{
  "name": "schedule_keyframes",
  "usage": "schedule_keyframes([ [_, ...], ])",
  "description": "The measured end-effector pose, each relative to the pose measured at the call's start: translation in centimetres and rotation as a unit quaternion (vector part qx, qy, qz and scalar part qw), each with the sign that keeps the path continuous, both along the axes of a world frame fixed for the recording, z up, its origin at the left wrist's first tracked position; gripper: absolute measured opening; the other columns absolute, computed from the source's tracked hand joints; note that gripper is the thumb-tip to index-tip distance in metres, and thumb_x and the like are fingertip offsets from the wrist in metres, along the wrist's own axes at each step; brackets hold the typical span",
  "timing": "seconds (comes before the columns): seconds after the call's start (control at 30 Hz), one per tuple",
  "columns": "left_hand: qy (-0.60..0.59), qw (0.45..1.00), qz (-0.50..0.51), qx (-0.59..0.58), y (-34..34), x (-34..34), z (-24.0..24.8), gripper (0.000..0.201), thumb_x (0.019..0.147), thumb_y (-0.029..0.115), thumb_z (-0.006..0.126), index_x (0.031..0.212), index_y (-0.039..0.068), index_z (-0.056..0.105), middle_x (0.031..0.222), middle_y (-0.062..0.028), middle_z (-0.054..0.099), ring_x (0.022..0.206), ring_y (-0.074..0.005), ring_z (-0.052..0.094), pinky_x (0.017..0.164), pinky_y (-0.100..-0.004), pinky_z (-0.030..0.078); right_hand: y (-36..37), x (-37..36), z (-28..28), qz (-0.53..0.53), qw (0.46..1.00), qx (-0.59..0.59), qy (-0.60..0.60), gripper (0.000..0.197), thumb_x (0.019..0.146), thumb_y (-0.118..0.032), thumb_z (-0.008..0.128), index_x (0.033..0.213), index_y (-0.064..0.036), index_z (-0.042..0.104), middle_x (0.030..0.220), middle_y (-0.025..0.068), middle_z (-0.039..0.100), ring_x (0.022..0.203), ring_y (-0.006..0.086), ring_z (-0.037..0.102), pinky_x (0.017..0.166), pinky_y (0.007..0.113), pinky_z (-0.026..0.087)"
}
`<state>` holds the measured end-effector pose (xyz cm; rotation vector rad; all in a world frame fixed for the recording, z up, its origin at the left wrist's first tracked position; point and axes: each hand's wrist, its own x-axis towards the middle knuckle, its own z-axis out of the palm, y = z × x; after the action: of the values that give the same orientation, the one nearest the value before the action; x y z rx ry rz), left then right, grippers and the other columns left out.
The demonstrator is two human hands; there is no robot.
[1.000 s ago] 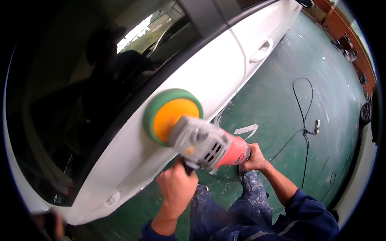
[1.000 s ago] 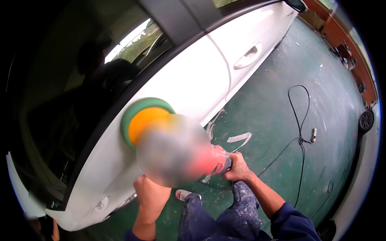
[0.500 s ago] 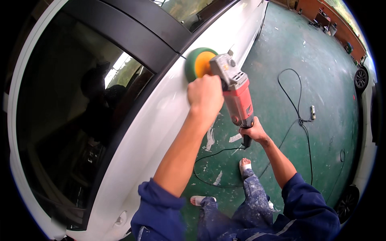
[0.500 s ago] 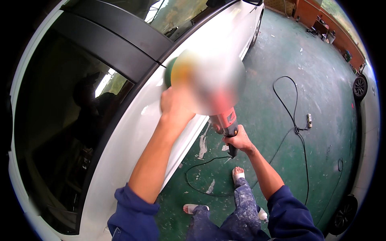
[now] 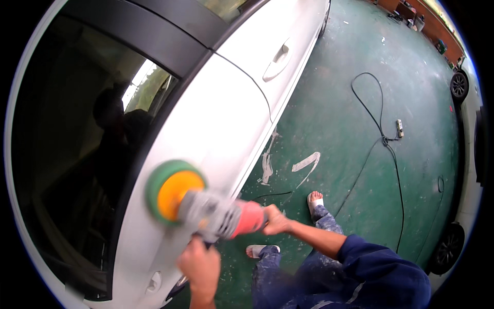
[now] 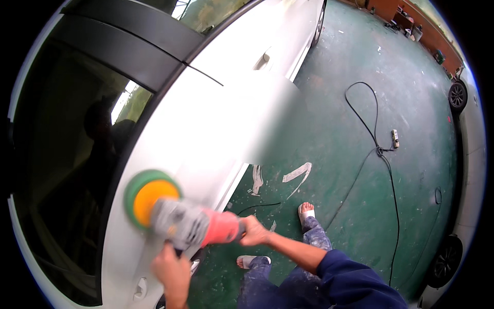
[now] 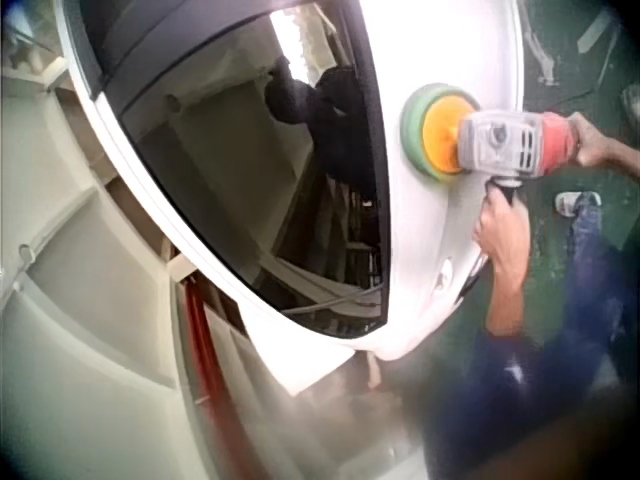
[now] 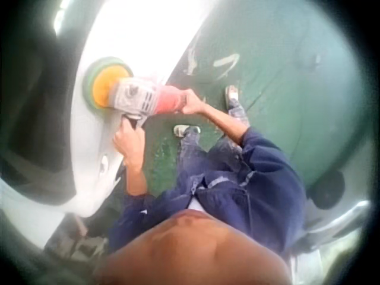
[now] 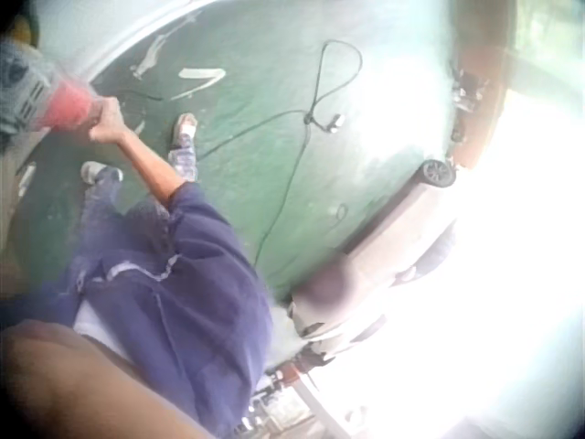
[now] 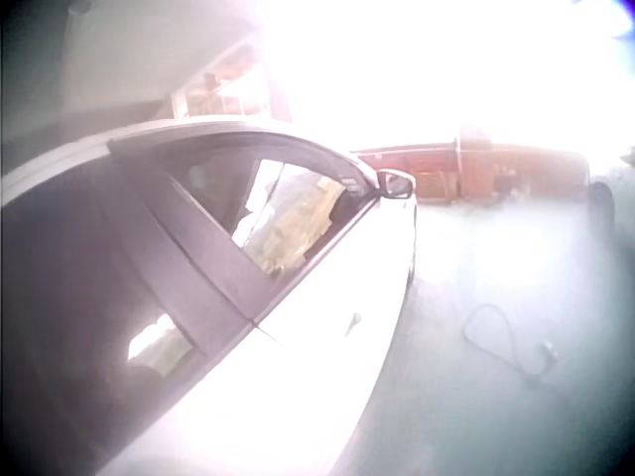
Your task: The person uses a power polisher with a green and yellow pad to polish the exterior of a white car. They move the tool across the rear quarter panel, rear door, and side mirror, applying consistent pressure while walking around the vehicle.
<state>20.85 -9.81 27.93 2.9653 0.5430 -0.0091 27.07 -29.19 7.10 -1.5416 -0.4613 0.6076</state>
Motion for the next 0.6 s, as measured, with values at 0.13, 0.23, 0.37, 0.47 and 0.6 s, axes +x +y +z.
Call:
schedule_keyframes([
  [0.13,-0.145,0.987,0.067,0.032,5.8,-10.9,-3.7,0.023,0.07,0.005,0.069,0.091,-0.004,0.067,0.081,-0.0235,0.067,0.074,-0.0464,0.063,0.065,-0.0508,0.049,4.9,-1.1,1.5,0.075,0.989,0.001,-0.128,0.035,0.056,-0.008,0.068,0.091,-0.0047,0.063,0.082,0.0173,0.066,0.082,0.0387,0.066,0.072,0.043,0.054],
  [0.23,-0.192,0.979,0.066,0.02,4.2,-10.7,-5.6,0.026,0.071,0.006,0.07,0.095,-0.004,0.067,0.082,-0.0241,0.067,0.076,-0.0474,0.062,0.066,-0.0492,0.049,3.4,-0.7,-0.2,0.093,0.984,0.007,-0.15,0.044,0.052,-0.009,0.076,0.095,-0.0039,0.067,0.085,0.0172,0.068,0.079,0.0367,0.066,0.072,0.042,0.053],
  [0.37,-0.134,0.989,0.07,0.002,-3.1,0.3,-6.7,0.033,0.061,0.003,0.067,0.093,-0.004,0.066,0.076,-0.0253,0.065,0.072,-0.0481,0.061,0.067,-0.0508,0.048,-4.4,6.9,-2.0,0.007,0.992,-0.016,-0.129,0.036,0.057,-0.005,0.071,0.093,-0.0014,0.07,0.085,0.0194,0.07,0.079,0.0215,0.072,0.07,0.033,0.056],
  [0.47,-0.133,0.991,0.009,0.006,-7.7,8.2,-7.3,0.026,0.067,0.006,0.069,0.092,0.001,0.063,0.072,-0.0197,0.064,0.068,-0.0425,0.063,0.062,-0.0509,0.049,-8.7,12.8,-4.8,0.002,0.989,-0.055,-0.139,0.021,0.063,-0.003,0.067,0.083,0.0021,0.067,0.07,0.0125,0.066,0.07,0.0067,0.059,0.063,0.03,0.051],
  [0.6,-0.178,0.979,-0.074,0.071,-9.7,11.5,-10.2,0.012,0.079,0.007,0.059,0.091,0.007,0.059,0.069,-0.0137,0.067,0.064,-0.0376,0.067,0.056,-0.0479,0.053,-9.7,16.1,-5.9,-0.02,0.977,0.039,-0.207,0.021,0.071,0.004,0.065,0.09,0.0003,0.073,0.087,0.0061,0.074,0.081,0.0093,0.068,0.071,0.026,0.052],
])
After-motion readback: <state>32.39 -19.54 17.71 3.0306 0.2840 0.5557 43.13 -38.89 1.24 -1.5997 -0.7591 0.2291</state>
